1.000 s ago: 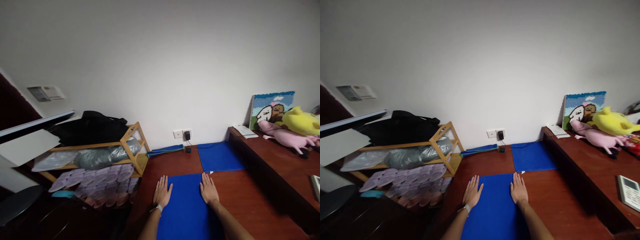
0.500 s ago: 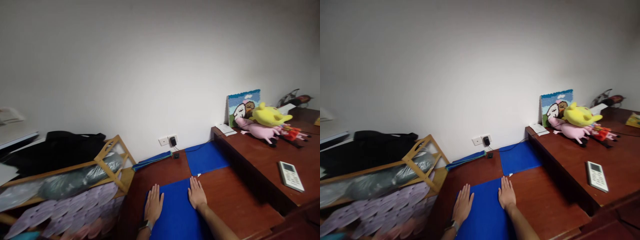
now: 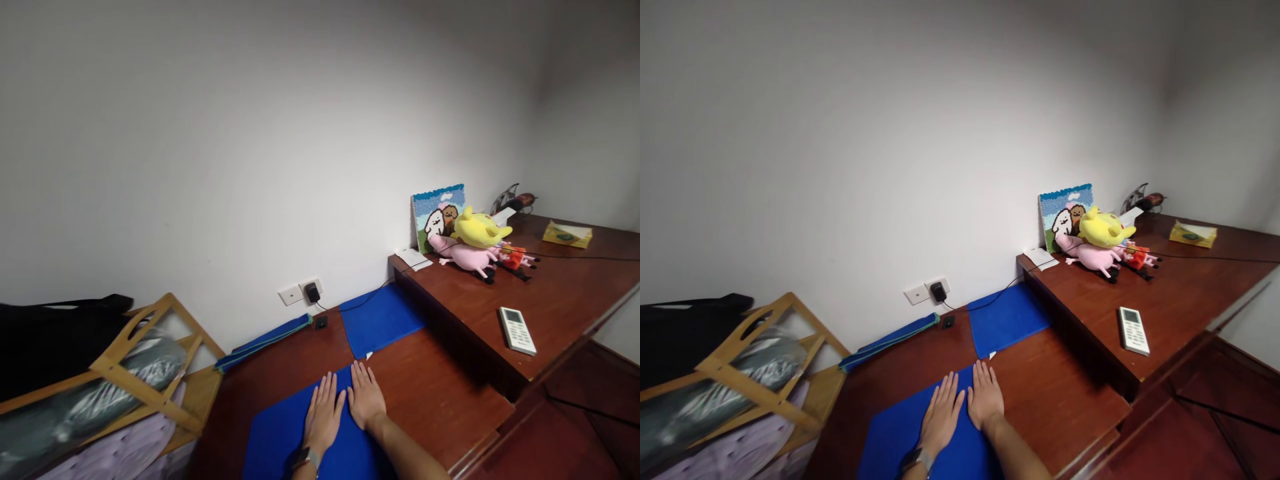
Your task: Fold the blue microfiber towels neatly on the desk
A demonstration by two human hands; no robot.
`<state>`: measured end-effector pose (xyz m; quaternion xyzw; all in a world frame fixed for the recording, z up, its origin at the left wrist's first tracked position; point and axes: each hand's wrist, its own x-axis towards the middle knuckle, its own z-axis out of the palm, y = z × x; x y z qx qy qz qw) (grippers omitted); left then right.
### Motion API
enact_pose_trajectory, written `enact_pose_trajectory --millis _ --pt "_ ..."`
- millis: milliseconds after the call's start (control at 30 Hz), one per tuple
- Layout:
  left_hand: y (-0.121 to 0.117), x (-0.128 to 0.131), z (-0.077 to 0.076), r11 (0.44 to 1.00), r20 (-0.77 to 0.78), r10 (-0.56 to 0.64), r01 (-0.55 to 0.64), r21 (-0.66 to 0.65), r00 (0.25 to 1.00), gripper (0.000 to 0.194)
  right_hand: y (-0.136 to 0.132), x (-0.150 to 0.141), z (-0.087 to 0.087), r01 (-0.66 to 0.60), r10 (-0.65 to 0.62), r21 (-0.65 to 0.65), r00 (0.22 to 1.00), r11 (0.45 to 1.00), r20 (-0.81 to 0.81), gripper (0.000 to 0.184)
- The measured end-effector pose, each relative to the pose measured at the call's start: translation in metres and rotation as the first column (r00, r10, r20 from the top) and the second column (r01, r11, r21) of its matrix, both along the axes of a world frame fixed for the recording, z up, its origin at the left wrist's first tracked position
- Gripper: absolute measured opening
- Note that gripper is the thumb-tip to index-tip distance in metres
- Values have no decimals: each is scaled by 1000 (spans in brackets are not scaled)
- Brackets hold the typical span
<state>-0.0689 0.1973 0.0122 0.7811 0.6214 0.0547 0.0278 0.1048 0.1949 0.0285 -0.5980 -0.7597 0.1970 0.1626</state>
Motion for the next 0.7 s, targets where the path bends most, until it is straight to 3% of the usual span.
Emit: enact_pose_trajectory --millis 167,333,433,700 --pt "-14 -78 -7 985 -57 171 -168 48 984 67 2 -3 -5 15 -14 -23 1000 1000 13 68" --pt "-35 -144 -9 955 -110 290 -280 92 951 65 -4 -2 4 37 -34 -38 997 999 62 68" --pt "-44 -157 -9 943 -97 322 -310 121 942 66 -8 -2 7 46 -42 -44 994 998 103 69" --pt "-50 -147 -9 939 -54 328 -320 127 943 68 -10 -3 -2 51 -50 -3 985 999 166 68"
